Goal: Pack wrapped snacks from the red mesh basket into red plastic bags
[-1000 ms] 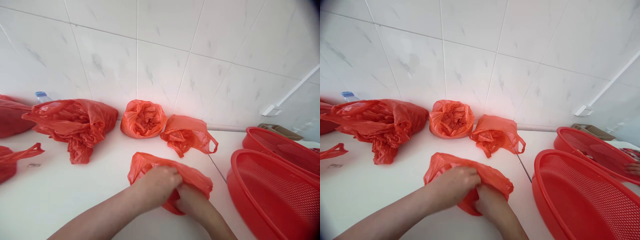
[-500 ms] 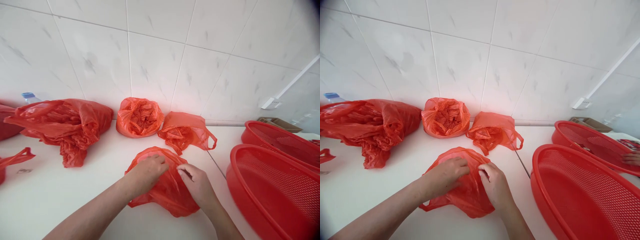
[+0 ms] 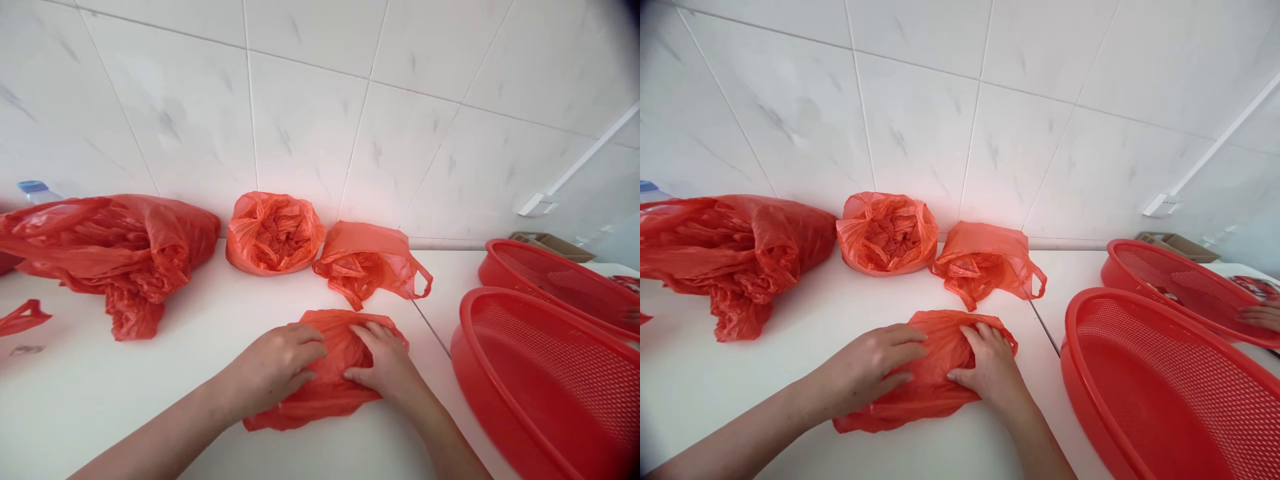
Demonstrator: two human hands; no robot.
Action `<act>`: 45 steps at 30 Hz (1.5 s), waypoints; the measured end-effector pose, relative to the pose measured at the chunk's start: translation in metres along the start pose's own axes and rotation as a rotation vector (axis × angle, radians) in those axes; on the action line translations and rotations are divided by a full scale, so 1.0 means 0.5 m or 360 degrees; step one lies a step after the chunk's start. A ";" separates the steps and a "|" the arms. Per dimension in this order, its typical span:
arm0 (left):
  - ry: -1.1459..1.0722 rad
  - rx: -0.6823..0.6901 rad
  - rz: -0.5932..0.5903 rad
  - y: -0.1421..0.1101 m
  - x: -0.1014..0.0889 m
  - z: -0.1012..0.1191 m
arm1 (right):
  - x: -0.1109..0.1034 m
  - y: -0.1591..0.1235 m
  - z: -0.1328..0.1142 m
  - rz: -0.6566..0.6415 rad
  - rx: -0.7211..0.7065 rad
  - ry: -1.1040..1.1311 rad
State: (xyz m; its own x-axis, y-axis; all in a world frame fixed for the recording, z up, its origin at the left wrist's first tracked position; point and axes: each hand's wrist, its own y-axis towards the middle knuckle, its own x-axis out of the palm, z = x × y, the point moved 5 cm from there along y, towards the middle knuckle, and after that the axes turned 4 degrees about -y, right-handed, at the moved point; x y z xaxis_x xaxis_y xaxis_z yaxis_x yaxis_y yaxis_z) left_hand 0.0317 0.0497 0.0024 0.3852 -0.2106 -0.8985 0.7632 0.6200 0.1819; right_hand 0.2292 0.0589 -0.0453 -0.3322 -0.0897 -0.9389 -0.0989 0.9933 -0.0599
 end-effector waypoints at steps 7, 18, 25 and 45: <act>-0.0129 -0.0511 0.0383 -0.030 -0.020 -0.079 | -0.037 -0.022 -0.035 0.0324 -0.0160 0.0049; -0.0355 -0.0738 0.0417 -0.025 0.006 -0.112 | -0.015 -0.049 -0.058 -0.0031 -0.0324 0.0004; 0.0002 -0.0162 0.0369 0.012 -0.030 -0.005 | -0.024 -0.055 -0.065 -0.0094 -0.0417 0.0143; 0.0158 -0.0237 -0.0305 0.084 0.042 0.016 | -0.064 -0.052 -0.004 0.0009 -0.0195 0.0176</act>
State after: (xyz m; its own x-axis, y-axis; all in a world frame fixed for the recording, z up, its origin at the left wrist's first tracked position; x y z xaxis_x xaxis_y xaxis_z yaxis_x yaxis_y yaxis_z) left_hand 0.0760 0.0651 -0.0056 0.1823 -0.2644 -0.9470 0.7299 0.6818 -0.0498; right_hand 0.2406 0.0359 -0.0129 -0.4335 -0.0984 -0.8958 -0.2082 0.9781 -0.0067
